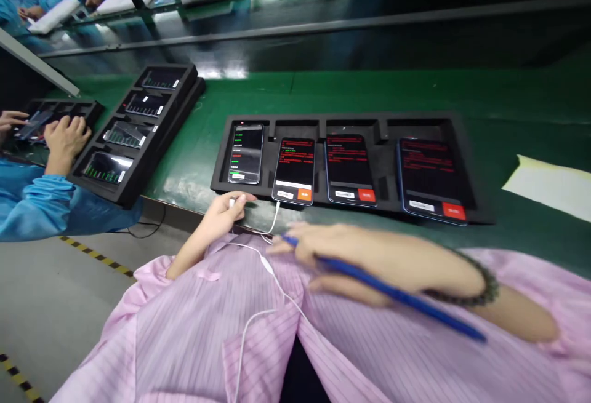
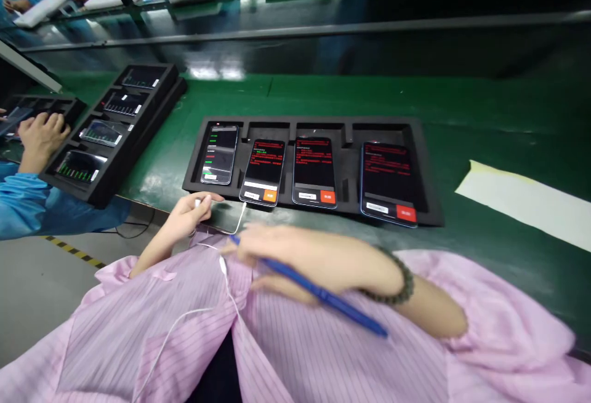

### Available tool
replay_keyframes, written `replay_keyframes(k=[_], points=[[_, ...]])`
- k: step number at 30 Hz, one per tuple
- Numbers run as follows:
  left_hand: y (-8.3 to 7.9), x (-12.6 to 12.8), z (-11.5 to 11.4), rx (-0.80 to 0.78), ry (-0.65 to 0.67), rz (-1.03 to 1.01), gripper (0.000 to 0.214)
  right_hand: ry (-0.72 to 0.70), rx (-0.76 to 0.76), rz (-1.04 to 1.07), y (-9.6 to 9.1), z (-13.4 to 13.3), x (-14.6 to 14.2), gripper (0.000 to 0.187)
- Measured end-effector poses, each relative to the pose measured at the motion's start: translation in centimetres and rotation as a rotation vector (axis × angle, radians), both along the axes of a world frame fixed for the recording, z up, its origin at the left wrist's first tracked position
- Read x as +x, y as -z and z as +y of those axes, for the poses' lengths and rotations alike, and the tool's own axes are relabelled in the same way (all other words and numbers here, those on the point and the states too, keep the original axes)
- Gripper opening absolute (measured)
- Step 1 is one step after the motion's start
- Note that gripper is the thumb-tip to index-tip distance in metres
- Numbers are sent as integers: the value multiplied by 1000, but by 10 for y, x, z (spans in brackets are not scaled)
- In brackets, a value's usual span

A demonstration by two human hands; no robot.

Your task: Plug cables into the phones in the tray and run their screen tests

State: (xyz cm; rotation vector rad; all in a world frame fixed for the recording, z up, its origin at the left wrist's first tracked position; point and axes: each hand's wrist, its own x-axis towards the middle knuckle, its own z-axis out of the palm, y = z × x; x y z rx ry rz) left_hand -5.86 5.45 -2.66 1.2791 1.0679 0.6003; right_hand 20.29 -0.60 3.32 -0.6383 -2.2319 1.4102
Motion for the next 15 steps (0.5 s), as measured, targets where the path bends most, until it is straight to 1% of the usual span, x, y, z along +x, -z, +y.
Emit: replay_keyframes(k=[1, 3, 4, 6, 8, 10, 13, 15], points=[[-1, -7, 1, 7, -18, 10, 71, -53, -20, 27, 0, -12, -8, 11], [-6, -19, 4, 24, -37, 41, 70, -96, -22, 83, 2, -24, -20, 19], [-10, -22, 6, 42, -48, 56, 69, -86, -11, 108, 3, -24, -24, 23], [-18, -26, 8, 88, -65, 73, 67, -54, 21, 114, 6, -18, -27, 26], [-26, -24, 8, 136, -68, 78, 65, -42, 49, 74, 7, -11, -26, 26], [-30, -20, 6, 167, -47, 78, 63, -60, 52, 14, 9, -8, -24, 29], [-29, -13, 3, 167, 29, 75, 62, -48, 58, -68, 16, -8, -22, 29], [-25, -10, 1, 155, 71, 72, 61, 13, 108, -104, 21, -10, -20, 26]])
